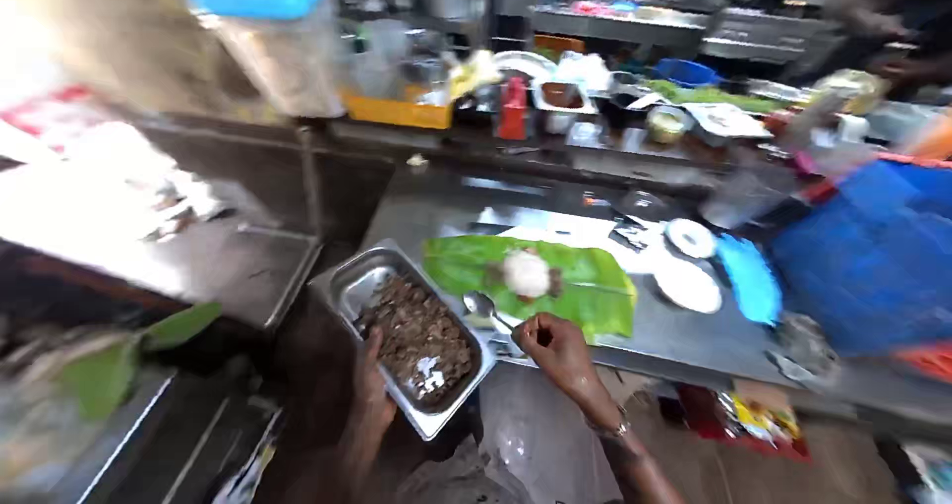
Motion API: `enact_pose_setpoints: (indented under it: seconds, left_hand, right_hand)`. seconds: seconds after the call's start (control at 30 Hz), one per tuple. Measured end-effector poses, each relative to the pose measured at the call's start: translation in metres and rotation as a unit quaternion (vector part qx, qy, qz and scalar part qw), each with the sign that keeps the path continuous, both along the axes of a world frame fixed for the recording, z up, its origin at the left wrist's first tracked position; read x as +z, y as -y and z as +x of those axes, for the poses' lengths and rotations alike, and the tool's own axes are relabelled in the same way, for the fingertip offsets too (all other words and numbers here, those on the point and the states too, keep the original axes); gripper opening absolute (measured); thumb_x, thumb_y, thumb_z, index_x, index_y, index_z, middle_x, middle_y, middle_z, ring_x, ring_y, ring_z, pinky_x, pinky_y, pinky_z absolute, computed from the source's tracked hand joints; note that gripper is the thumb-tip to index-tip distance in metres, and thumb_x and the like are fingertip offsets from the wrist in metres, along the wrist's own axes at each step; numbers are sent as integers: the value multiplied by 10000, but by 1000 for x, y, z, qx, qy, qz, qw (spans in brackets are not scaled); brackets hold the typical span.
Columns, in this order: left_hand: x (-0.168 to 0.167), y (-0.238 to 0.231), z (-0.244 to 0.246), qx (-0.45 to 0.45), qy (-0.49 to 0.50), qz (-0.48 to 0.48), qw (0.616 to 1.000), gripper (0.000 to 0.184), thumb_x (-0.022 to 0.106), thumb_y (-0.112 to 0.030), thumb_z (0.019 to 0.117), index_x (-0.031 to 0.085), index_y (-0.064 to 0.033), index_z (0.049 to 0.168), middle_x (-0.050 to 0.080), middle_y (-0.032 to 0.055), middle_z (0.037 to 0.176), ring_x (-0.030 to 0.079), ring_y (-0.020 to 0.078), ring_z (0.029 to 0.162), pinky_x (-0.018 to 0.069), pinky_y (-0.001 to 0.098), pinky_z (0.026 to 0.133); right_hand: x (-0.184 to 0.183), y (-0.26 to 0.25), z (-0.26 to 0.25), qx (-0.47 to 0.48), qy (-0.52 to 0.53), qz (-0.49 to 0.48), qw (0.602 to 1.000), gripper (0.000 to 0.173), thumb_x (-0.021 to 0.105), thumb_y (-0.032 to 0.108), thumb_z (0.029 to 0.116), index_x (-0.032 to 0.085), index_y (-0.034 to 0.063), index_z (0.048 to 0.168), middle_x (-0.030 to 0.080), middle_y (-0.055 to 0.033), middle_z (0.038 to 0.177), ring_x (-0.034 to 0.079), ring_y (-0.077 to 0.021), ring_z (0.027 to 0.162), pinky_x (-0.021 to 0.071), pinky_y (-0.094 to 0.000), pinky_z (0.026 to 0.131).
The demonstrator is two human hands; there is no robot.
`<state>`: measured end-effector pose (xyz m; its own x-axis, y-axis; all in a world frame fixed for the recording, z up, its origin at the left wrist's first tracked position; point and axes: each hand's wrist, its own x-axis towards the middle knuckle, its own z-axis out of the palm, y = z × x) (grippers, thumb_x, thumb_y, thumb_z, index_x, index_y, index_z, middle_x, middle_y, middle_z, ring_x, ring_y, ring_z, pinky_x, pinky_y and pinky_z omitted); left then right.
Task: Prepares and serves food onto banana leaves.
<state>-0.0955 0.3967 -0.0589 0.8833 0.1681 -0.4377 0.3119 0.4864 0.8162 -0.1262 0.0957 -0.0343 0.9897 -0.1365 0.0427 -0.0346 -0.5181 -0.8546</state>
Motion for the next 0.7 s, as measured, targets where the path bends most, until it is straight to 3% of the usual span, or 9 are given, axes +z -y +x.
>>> enact_pose_setpoints:
  seconds: [0.1, 0.27, 0.4, 0.47, 0.57, 0.63, 0.7]
  left_hand:
    - [12, -55, -58, 62, -49, 3, 997, 492, 471, -455, 1072, 548, -133, 1436, 680, 127, 1285, 674, 271, 1149, 580, 522, 943]
    - [23, -158, -156, 149, -74, 20, 986, 493, 511, -467, 1055, 580, -118, 1396, 689, 123, 1265, 681, 258, 1129, 590, 502, 917]
    - [17, -251, -236, 204, -61, 54, 976, 543, 544, -449, 1046, 508, -130, 1483, 610, 93, 1418, 599, 210, 1279, 532, 471, 1039]
    - [23, -300, -277, 222, -76, 53, 971, 555, 551, -458, 1040, 505, -135, 1489, 596, 76, 1442, 577, 189, 1309, 513, 451, 1069]
    - [24, -375, -335, 271, -65, 4, 960, 485, 543, -403, 1055, 537, -109, 1440, 660, 99, 1325, 650, 200, 1186, 562, 436, 978]
    - [11, -432, -372, 287, -25, -26, 957, 476, 510, -388, 1069, 523, -94, 1444, 682, 131, 1279, 679, 244, 1147, 584, 464, 953]
    - [4, -492, -407, 307, -15, -31, 951, 469, 506, -393, 1071, 545, -85, 1423, 694, 141, 1256, 690, 259, 1131, 590, 478, 946]
  right_hand:
    - [-11, -98, -36, 125, -18, -6, 992, 165, 724, 339, 879, 719, 181, 832, 670, 61, 768, 637, -77, 673, 566, -325, 612]
    - [-3, -202, -82, 235, -23, -81, 968, 354, 696, 539, 911, 735, 201, 811, 684, 53, 810, 654, -80, 712, 590, -342, 661]
    - [-12, -292, -81, 330, -19, -26, 943, 293, 718, 448, 923, 746, 181, 1039, 746, 52, 941, 723, -78, 828, 646, -327, 739]
    - [-16, -356, -85, 406, -97, 35, 908, 313, 729, 415, 933, 744, 132, 1064, 752, 7, 927, 726, -121, 818, 637, -350, 738]
    - [-13, -466, -110, 481, -255, 100, 833, 326, 754, 330, 938, 671, 35, 1049, 723, -95, 902, 736, -237, 782, 656, -428, 679]
    - [-19, -541, -126, 535, -288, 106, 787, 296, 769, 294, 927, 660, 36, 1021, 712, -106, 893, 737, -261, 779, 662, -462, 665]
    - [-24, -620, -147, 588, -284, 99, 751, 311, 791, 296, 904, 667, 63, 1068, 702, -86, 939, 715, -236, 815, 648, -446, 679]
